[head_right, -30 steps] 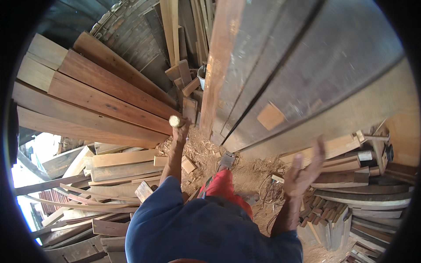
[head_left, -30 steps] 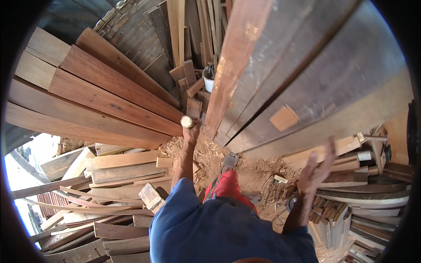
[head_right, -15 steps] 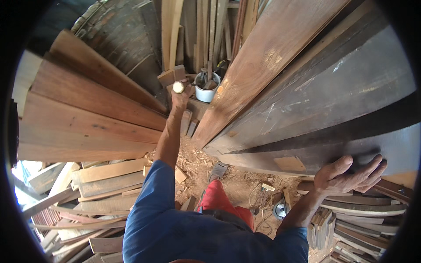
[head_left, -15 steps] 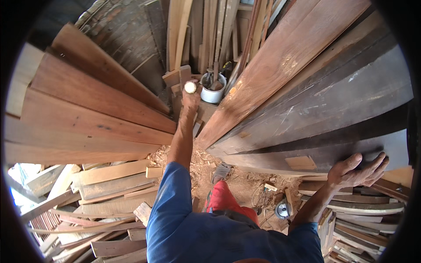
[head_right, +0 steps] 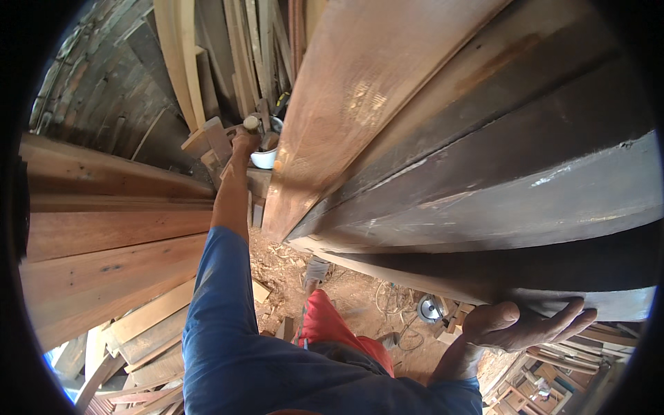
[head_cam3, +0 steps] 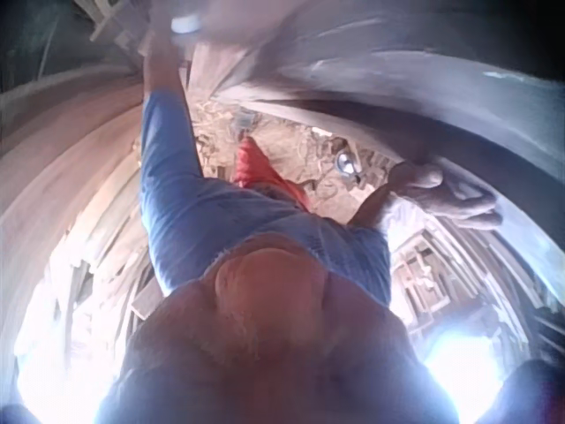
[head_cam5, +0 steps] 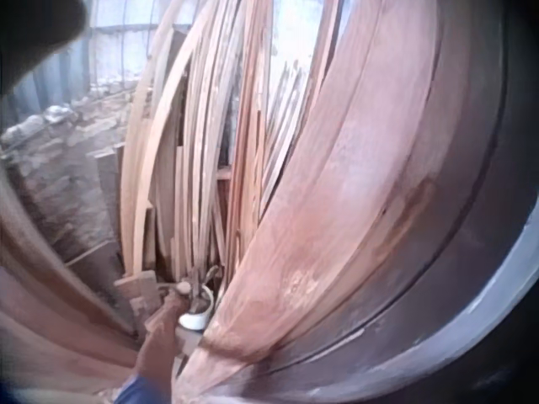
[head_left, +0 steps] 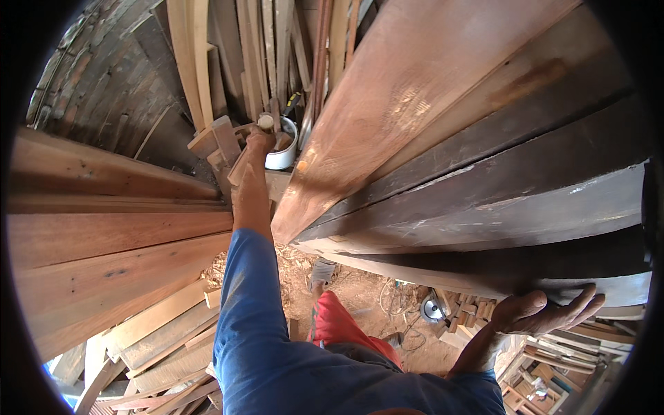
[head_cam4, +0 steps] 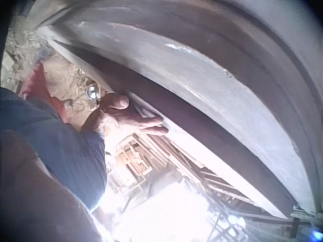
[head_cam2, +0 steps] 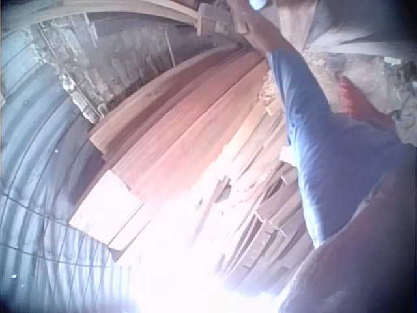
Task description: The person planes the surface of a long wooden beam using a handheld electric planer, repeatedly passing the tool along the length of the wood and checking the width with a measuring tape.
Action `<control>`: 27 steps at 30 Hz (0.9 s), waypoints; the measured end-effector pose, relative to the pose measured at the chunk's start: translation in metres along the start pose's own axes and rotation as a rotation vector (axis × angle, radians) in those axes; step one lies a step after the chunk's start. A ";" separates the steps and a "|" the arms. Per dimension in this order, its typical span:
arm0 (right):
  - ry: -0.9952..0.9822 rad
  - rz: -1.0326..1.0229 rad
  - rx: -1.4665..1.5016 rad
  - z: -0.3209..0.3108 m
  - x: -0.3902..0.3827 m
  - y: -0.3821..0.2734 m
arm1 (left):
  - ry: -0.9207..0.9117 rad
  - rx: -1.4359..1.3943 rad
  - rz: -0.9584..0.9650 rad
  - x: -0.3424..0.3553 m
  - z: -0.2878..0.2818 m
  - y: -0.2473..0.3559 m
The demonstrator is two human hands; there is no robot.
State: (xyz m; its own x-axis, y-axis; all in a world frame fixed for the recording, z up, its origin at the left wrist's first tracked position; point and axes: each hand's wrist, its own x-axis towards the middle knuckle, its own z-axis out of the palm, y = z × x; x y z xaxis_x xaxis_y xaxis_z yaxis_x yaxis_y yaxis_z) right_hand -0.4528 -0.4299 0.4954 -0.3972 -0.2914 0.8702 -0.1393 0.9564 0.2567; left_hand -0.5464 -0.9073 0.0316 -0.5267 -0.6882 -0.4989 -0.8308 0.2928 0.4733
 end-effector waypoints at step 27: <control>-0.632 0.778 0.579 -0.168 -0.240 0.152 | -1.475 0.291 0.467 -0.487 0.268 -0.101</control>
State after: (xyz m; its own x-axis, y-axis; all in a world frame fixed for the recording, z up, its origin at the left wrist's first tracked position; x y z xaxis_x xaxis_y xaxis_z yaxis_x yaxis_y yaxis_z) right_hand -0.2265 -0.2114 0.3966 -0.9180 0.2581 0.3011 0.0120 0.7770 -0.6293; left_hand -0.2539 -0.4236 0.0319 -0.2968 0.6730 -0.6775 -0.4644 0.5182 0.7182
